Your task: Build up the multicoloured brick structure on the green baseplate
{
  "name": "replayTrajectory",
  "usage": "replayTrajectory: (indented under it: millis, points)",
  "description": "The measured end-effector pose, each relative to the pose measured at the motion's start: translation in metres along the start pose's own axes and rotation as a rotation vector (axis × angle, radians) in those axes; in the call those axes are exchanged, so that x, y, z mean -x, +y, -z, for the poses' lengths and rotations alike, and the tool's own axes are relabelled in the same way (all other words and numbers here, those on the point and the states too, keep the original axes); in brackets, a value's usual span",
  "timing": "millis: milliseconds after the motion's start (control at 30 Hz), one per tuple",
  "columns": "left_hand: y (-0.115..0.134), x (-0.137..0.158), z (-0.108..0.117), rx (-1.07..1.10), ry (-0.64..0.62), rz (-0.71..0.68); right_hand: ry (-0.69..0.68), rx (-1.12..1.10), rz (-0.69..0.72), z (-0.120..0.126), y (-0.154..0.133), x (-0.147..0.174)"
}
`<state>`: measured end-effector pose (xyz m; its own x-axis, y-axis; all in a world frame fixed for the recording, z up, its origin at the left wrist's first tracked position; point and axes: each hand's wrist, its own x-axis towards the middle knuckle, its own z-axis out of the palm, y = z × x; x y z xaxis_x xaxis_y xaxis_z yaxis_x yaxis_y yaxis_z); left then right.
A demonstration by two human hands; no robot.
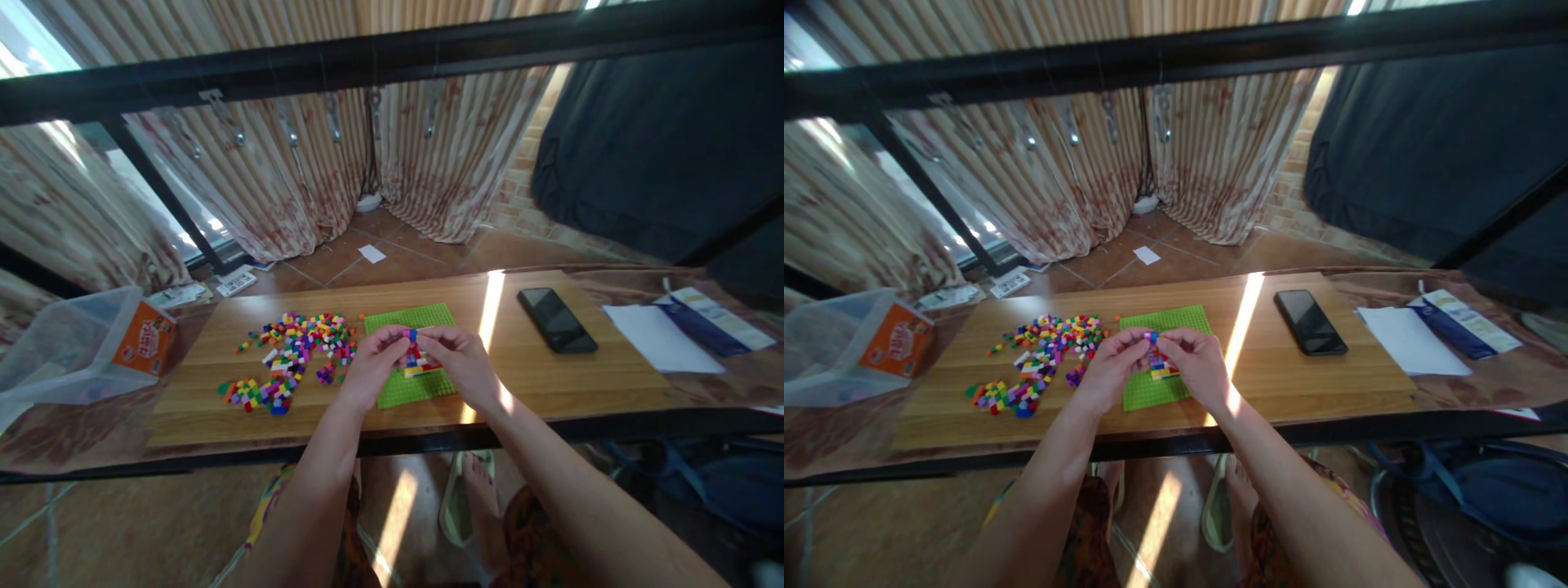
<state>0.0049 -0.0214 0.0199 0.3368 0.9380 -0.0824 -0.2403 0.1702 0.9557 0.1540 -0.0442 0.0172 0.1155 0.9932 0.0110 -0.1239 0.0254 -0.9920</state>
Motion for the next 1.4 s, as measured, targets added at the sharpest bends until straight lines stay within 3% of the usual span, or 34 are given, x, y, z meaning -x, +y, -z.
replayTrajectory:
  millis: [133, 267, 367, 533, 633, 1033, 1400]
  points:
    - [-0.003, 0.0, -0.006, -0.104, 0.022, -0.045, -0.036, 0.015, 0.015, 0.004, 0.002, 0.002]
    - [-0.005, 0.0, -0.01, 0.047, -0.003, 0.022, -0.059, -0.023, -0.008, 0.011, -0.005, 0.001]
    - [-0.004, -0.001, -0.007, 0.167, 0.014, 0.067, 0.021, -0.034, 0.012, 0.026, -0.01, -0.007]
    - [0.003, -0.008, 0.008, 0.201, 0.279, 0.053, 0.195, 0.156, 0.065, 0.057, -0.005, -0.022]
    - [0.006, -0.009, 0.014, 0.173, 0.383, 0.065, 0.185, 0.299, 0.065, 0.065, 0.005, -0.025]
    - [0.002, -0.007, 0.01, 0.069, 0.306, 0.079, 0.083, 0.949, 0.196, 0.059, 0.006, -0.02]
    - [0.001, -0.006, 0.009, 0.038, 0.305, 0.073, -0.091, 1.078, 0.213, 0.055, 0.004, -0.019]
